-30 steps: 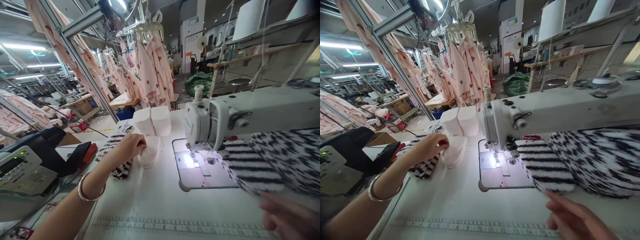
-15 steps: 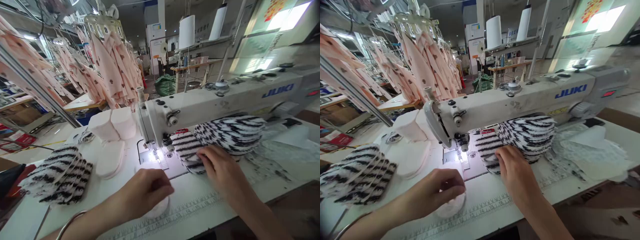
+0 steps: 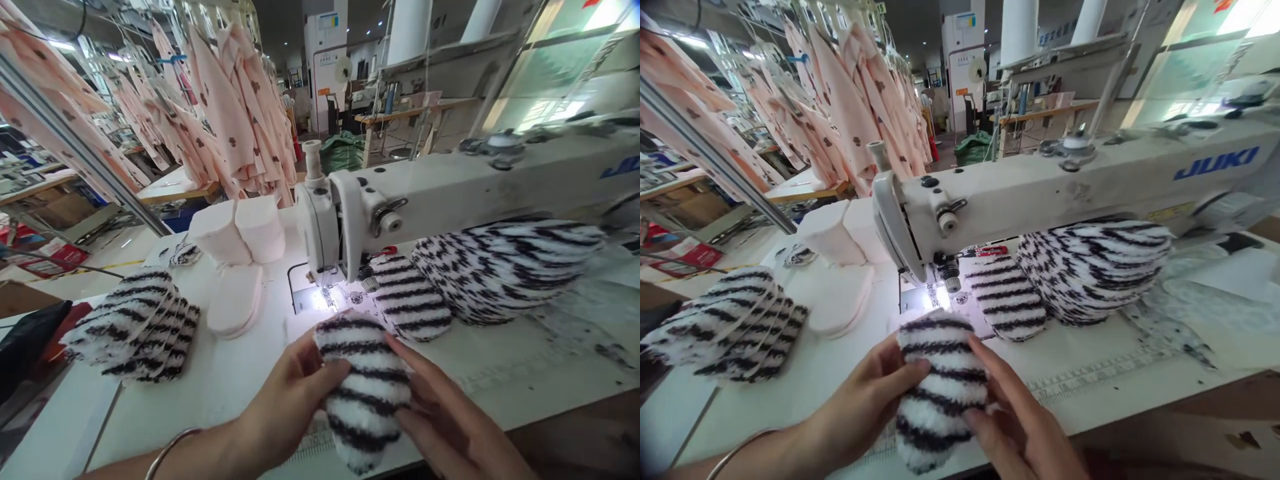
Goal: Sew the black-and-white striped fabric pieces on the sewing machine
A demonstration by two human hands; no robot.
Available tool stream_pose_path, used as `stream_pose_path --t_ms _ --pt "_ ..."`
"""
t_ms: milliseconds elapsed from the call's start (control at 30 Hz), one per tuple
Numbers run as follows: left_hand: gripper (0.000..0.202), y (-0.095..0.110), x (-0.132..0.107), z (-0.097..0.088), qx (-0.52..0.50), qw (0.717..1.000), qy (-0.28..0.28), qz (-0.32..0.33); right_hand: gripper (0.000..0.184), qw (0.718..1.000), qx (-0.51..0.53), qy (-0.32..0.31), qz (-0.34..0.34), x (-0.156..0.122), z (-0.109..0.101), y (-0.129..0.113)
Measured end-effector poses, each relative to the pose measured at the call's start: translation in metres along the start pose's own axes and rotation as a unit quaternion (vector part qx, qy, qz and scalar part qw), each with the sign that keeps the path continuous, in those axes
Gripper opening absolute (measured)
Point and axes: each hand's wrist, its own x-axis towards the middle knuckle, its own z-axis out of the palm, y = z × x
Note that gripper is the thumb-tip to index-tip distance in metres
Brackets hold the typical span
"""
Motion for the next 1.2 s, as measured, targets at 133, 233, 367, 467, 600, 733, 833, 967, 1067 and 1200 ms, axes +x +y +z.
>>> stream_pose_path --t_ms 133,233,367,467,600,733,833,967,1067,1200 --pt "0.043 0.025 -0.014 -0.028 0.251 0.961 0.066 0.098 0.041 0.995 0.037 -0.082 0.041 0.022 0.029 -0.014" --pt "0.042 0.032 -0.008 -0.051 0.506 0.849 0.088 0.121 0.029 0.988 -0.110 -0.112 -0.003 0.037 0.038 -0.016" --pt "0.039 0.026 0.001 -0.068 0.633 0.759 0.054 0.140 0.016 0.974 -0.182 -0.135 -0.021 0.040 0.040 -0.014" --pt "0.042 0.027 0.001 -0.065 0.640 0.753 0.063 0.138 0.019 0.974 -0.180 -0.133 -0.029 0.038 0.038 -0.016" --pt "0.036 0.037 0.004 -0.058 0.674 0.727 0.061 0.114 0.027 0.969 -0.202 -0.133 -0.041 0.040 0.038 -0.016" --pt "0.023 0.038 0.019 -0.059 0.712 0.685 0.078 0.136 0.034 0.964 -0.216 -0.148 -0.045 0.041 0.040 -0.012" --pt "0.013 0.035 0.027 -0.060 0.705 0.696 0.072 0.114 0.039 0.958 -0.227 -0.162 -0.072 0.038 0.042 -0.008" --pt "0.009 0.039 0.028 -0.056 0.705 0.699 0.092 0.076 0.042 0.949 -0.246 -0.141 -0.135 0.032 0.044 0.001" --pt "0.013 0.046 0.027 -0.055 0.691 0.714 0.107 0.035 0.047 0.934 -0.280 -0.126 -0.184 0.031 0.048 0.009" --pt "0.013 0.049 0.030 -0.060 0.696 0.711 0.101 0.010 0.051 0.925 -0.300 -0.081 -0.219 0.032 0.054 0.013"
